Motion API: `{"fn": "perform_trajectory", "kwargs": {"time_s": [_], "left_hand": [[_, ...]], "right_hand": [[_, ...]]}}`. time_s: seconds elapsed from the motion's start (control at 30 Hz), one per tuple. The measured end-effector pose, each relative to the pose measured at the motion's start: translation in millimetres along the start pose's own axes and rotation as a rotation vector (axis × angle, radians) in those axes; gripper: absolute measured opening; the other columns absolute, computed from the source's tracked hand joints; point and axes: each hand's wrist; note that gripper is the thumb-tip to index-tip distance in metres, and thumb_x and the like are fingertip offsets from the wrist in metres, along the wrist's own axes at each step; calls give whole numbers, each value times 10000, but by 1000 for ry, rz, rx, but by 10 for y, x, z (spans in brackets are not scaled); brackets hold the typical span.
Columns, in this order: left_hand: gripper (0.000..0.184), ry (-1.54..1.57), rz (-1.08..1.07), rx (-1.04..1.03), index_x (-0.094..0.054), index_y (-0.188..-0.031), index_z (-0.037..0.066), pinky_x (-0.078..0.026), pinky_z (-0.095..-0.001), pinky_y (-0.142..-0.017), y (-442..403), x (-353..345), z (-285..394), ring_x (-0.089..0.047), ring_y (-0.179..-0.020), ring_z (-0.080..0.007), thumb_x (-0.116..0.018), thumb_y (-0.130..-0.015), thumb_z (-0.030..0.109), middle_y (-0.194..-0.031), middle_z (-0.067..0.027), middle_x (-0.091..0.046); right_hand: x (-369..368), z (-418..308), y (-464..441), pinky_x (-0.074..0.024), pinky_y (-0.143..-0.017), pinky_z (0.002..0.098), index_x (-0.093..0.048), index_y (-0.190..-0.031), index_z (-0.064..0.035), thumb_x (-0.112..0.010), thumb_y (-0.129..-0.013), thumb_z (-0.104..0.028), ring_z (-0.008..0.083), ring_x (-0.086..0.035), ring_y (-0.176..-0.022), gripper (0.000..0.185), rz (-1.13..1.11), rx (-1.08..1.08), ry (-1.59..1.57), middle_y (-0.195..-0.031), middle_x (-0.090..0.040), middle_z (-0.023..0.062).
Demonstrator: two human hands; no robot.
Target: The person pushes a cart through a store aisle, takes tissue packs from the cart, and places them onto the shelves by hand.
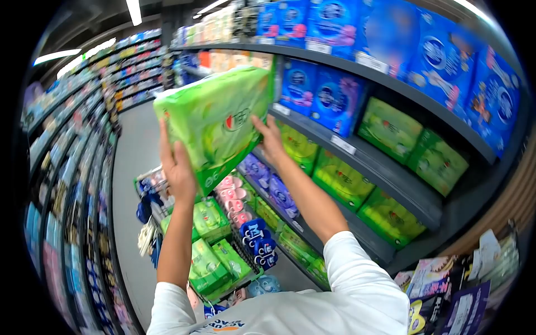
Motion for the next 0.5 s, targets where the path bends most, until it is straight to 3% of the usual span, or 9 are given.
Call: {"fn": "perform_trajectory", "kwargs": {"time_s": [0.03, 0.07, 0.17, 0.2, 0.23, 0.3, 0.33, 0.4, 0.5], "left_hand": [[612, 113, -23, -2, -275, -1463, 12, -183, -384, -1132, 43, -130, 0, -288, -1378, -269, -477, -979, 327, -1488, -139, -339], [808, 158, -43, -60, -279, -1449, -22, -217, -430, -1115, 57, -248, 58, -309, -1358, -338, -592, -887, 467, -1480, -200, -326], [906, 150, -101, -195, -249, -1462, -17, -207, -421, -1118, 160, -713, 332, -277, -1373, -326, -698, -814, 430, -1476, -222, -312], [837, 287, -74, -104, -364, -1396, -38, -302, -413, -1068, 221, -904, 408, -401, -1286, -300, -783, -750, 289, -1383, -228, -425], [837, 321, -97, -100, -364, -1396, -38, -302, -413, -1068, 281, -1070, 400, -401, -1286, -300, -783, -750, 289, -1383, -228, -425], [645, 377, -317, 64, -493, -1257, -50, -414, -383, -963, 404, -1415, 308, -534, -1120, -264, -796, -721, 141, -1251, -185, -534], [511, 527, -296, 168, -556, -1127, -50, -471, -345, -866, 451, -1673, 361, -596, -971, -228, -807, -709, 102, -1127, -132, -601], [499, 546, -384, 218, -564, -1119, -52, -471, -334, -861, 506, -2092, 519, -596, -970, -215, -809, -709, 93, -1107, -129, -610], [420, 639, -498, 271, -596, -1076, -52, -480, -307, -829, 680, -2719, 793, -607, -927, -172, -800, -725, 54, -1022, -106, -648]], "right_hand": [[117, -89, 80, -499, -849, 353, -449, -1320, -43, -682, -844, -380, 192, -544, -1096, 628, 51, 17, 38, -1190, -569, 80], [261, -170, 109, -471, -875, 337, -458, -1309, -22, -692, -836, -383, 197, -542, -1088, 640, 92, 81, 53, -1175, -577, 90], [776, -580, 330, -422, -918, 317, -464, -1296, 5, -711, -823, -373, 200, -539, -1073, 654, 220, 255, 104, -1168, -582, 106], [914, -775, 420, -401, -935, 312, -462, -1294, 11, -719, -819, -360, 199, -537, -1065, 656, 235, 342, 142, -1177, -579, 113], [1044, -994, 537, -401, -935, 312, -462, -1294, 11, -719, -819, -360, 199, -537, -1065, 656, 274, 352, 153, -1177, -579, 113], [1301, -1463, 837, -396, -967, 323, -385, -1368, 14, -754, -796, -291, 203, -522, -1103, 746, 333, 663, 388, -1240, -534, 129], [1448, -1643, 979, -390, -986, 326, -324, -1410, 5, -773, -778, -266, 208, -510, -1129, 821, 338, 758, 397, -1281, -496, 133], [1639, -1994, 1331, -389, -1014, 342, -168, -1495, -44, -818, -731, -235, 225, -462, -1207, 1022, 311, 849, 392, -1357, -395, 130], [2288, -2185, 1665, -428, -981, 360, -263, -1483, -98, -848, -685, -310, 218, -442, -1230, 1012, 465, 1003, 752, -1323, -399, 107]]}}
Point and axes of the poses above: each hand's wrist, its own y-axis away from the middle knuckle, its own x-axis out of the back of the hand, z = x × y
